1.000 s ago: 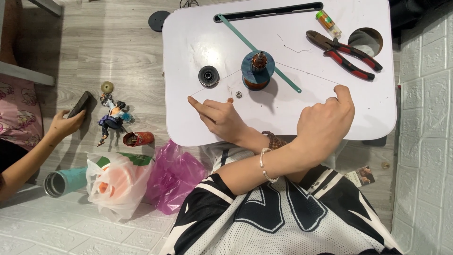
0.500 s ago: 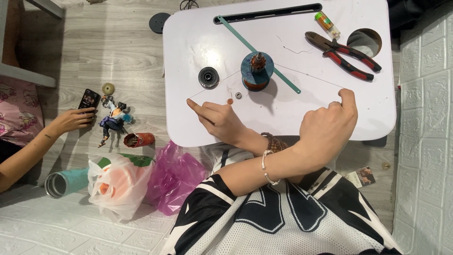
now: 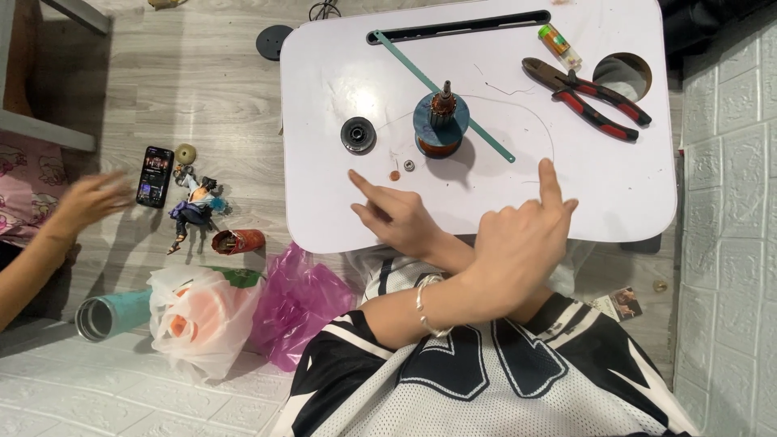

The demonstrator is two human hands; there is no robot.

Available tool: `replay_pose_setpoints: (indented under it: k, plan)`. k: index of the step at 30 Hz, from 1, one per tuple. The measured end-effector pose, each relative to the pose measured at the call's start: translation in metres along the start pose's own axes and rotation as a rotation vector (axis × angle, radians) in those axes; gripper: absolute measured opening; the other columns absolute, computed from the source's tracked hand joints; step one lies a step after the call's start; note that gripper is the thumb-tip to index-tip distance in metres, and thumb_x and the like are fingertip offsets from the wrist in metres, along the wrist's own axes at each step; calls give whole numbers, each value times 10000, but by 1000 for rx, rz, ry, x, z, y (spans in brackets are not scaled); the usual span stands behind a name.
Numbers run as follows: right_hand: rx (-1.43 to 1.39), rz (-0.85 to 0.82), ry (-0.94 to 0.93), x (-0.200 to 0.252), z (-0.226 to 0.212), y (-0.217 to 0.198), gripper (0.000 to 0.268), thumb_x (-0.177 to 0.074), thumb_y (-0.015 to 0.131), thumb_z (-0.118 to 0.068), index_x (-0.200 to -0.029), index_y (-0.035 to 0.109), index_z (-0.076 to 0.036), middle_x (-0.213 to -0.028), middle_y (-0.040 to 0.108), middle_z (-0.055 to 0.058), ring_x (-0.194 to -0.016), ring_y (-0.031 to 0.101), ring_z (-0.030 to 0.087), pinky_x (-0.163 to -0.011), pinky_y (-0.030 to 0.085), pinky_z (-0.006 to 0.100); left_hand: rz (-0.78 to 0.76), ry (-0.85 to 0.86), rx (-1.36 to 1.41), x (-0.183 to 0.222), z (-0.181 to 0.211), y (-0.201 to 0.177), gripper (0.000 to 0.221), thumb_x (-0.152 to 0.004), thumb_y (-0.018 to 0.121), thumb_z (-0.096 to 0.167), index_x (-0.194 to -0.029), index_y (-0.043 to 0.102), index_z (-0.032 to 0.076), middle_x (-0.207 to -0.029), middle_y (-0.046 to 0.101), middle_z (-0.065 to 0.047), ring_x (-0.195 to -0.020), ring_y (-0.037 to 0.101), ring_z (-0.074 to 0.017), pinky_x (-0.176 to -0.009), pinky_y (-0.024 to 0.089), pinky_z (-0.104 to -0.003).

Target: A person winds thin copper wire onto a small electronic component using their hands and pliers while sitting on the floor.

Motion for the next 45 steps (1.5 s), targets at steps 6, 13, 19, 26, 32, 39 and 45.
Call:
replay_pose_setpoints:
  k: [6,13,19,26,32,39,45]
  plan:
    - [139,45,0,33,-19,-46,576,-995,701,-72,-1497,421,-29,-685,530,-37,-589,411,79,-628,459,242,-355,-58,60,30,-26,-25,680,-1011,329,404,-1548,253,-6,-709,709,-70,-462,631,-260,-360,480,-456]
    - [134,108,92,45,-43,-104,236,-872,689,-14,-1107,714,2,-562,647,30,-395,528,107,-338,395,207,536,204,217,23,-104,-105,279,-839,702,-27,-1106,722,51,-794,686,-104,-625,663,-251,-549,579,-342]
    - [320,285,-160,3,-103,-173,138,-823,764,41,-960,772,56,-611,652,94,-392,498,169,-361,399,275,486,152,366,-21,-151,-120,162,-956,693,22,-1085,761,92,-878,695,-47,-670,642,-134,-536,550,-227]
    - [389,37,-190,-77,-75,-196,219,-916,772,-3,-1133,745,3,-989,692,169,-924,676,331,-820,554,428,268,189,503,-55,-161,-113,168,-956,728,137,-1113,743,81,-955,729,-91,-856,714,-215,-709,585,-298]
    - [291,-20,-167,-89,-50,-175,135,-906,743,1,-1041,735,-8,-962,708,148,-767,697,274,-665,550,347,184,147,564,-64,-162,-104,163,-907,744,101,-1069,752,86,-944,745,-106,-884,720,-253,-752,588,-348]
    - [268,8,-132,-95,-45,-168,109,-879,737,57,-969,741,-3,-885,709,126,-705,686,227,-619,546,318,137,202,631,-69,-162,-100,165,-897,742,60,-1060,760,75,-923,739,-145,-884,715,-287,-776,581,-384]
    - [226,4,-108,-93,-40,-167,120,-866,732,77,-955,741,-2,-850,701,115,-708,685,207,-616,545,292,147,210,647,-70,-163,-95,154,-901,737,75,-1052,761,82,-907,747,-130,-868,717,-262,-776,572,-372]
Point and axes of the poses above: each hand's wrist, its own x-axis away from the middle knuckle, its own y-axis out of the palm, z = x × y, the point moved 4 cm from there along -x, towards the middle knuckle
